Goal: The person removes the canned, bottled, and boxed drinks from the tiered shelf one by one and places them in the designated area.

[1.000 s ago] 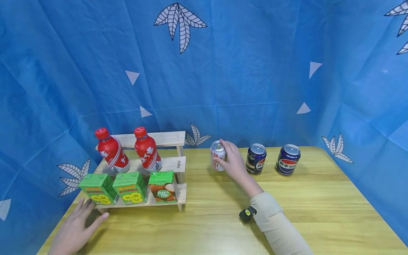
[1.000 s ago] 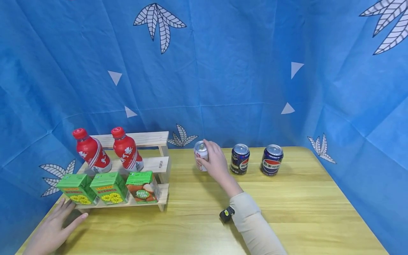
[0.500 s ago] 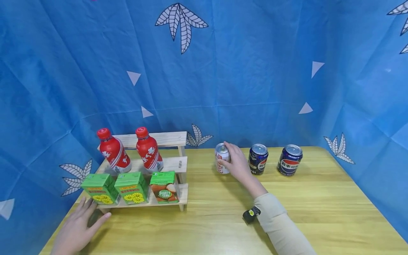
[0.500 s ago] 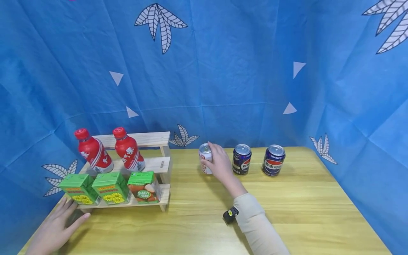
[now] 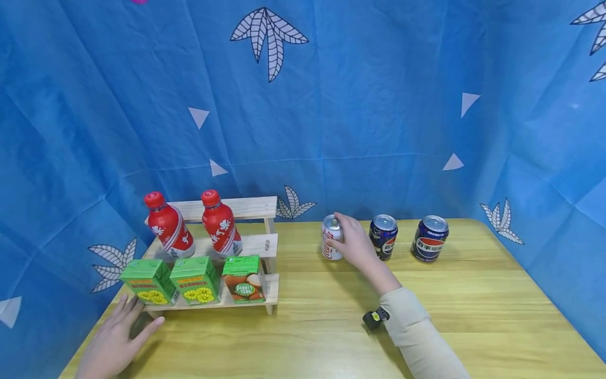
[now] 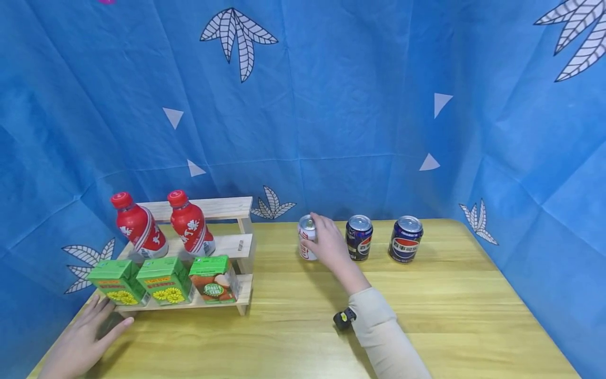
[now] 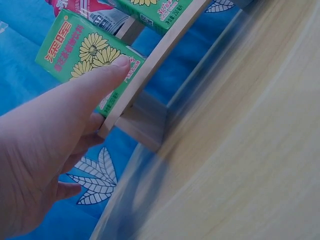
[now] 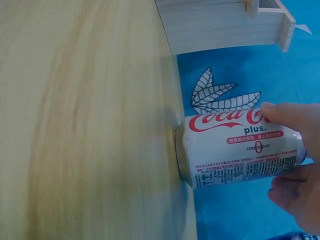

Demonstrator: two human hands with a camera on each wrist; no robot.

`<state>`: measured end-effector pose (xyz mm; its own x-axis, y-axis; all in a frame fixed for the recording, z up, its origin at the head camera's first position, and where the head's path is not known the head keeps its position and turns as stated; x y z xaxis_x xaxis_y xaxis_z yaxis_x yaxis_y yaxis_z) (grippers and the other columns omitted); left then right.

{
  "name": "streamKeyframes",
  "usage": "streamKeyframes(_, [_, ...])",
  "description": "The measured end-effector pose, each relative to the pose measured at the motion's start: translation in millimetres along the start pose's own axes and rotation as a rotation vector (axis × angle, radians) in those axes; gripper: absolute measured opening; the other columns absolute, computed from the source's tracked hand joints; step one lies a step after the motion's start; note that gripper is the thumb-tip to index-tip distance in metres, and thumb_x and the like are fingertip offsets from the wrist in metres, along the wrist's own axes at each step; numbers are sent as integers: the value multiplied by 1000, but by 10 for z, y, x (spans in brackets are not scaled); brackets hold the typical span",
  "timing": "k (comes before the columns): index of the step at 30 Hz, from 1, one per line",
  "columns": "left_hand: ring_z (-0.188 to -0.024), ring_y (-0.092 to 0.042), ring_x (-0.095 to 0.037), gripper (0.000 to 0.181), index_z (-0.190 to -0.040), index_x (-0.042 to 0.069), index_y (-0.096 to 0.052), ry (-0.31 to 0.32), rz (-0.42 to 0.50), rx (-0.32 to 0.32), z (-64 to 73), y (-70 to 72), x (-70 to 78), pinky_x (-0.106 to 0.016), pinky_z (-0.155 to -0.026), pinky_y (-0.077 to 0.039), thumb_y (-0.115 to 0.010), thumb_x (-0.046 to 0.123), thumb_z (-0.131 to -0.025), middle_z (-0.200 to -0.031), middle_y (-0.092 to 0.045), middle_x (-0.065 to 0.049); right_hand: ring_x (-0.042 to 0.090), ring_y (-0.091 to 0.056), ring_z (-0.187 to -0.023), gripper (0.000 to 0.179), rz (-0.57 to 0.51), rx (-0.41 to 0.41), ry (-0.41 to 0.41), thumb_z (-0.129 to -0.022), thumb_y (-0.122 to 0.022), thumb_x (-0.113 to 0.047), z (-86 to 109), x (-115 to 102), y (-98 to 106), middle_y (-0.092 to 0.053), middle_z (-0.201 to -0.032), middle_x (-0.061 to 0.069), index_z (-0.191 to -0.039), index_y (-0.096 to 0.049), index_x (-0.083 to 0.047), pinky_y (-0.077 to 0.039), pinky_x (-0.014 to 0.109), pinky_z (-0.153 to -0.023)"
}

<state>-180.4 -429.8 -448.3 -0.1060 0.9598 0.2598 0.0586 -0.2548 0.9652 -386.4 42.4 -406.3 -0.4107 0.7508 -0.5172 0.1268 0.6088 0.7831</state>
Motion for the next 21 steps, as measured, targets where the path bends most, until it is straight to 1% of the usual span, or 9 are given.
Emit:
streamKeyframes(5, [-141,-9,-60,92,-146,-10,-32,9,-2,-10,-1,-14,-14,-79,-103,-19,-46,64,-94,-147,-27,-42,37,-47,-133,73,47,5,24,-86,-75,-31,8,-31,12,-50,-142,19,-146,-41,-7,-44,54,-109])
streamKeyframes(11, [-141,-9,-60,89,-147,-9,-32,-6,14,0,1,-7,2,-79,-102,-20,-47,62,-95,-148,-27,-41,38,-40,-137,74,92,21,47,-85,-75,-33,20,-86,72,-43,-147,19,-146,-41,-7,-42,56,-110])
streamKeyframes(17, [-141,-9,-60,89,-146,-11,-33,2,8,-1,3,10,-8,-79,-103,-20,-47,61,-95,-147,-26,-42,38,-36,-141,74,82,50,72,-86,-74,-36,10,-208,160,-40,-150,18,-146,-41,-8,-38,57,-114])
streamKeyframes(21, [-141,-9,-59,89,-145,-12,-34,2,-1,-1,1,20,-4,-79,-104,-20,-47,61,-95,-147,-26,-42,38,-35,-141,73,71,67,111,-87,-73,-37,-1,-339,216,-41,-150,19,-146,-42,-8,-36,56,-116])
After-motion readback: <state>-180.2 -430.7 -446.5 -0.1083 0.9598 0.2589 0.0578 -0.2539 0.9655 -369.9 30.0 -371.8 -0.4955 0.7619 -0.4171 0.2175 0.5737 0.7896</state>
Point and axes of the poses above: each hand's wrist, its own z-axis away from the middle knuckle, its own y-axis out of the back of the hand, x = y × z, the point moved 7 cm from there along -z, towards the middle knuckle
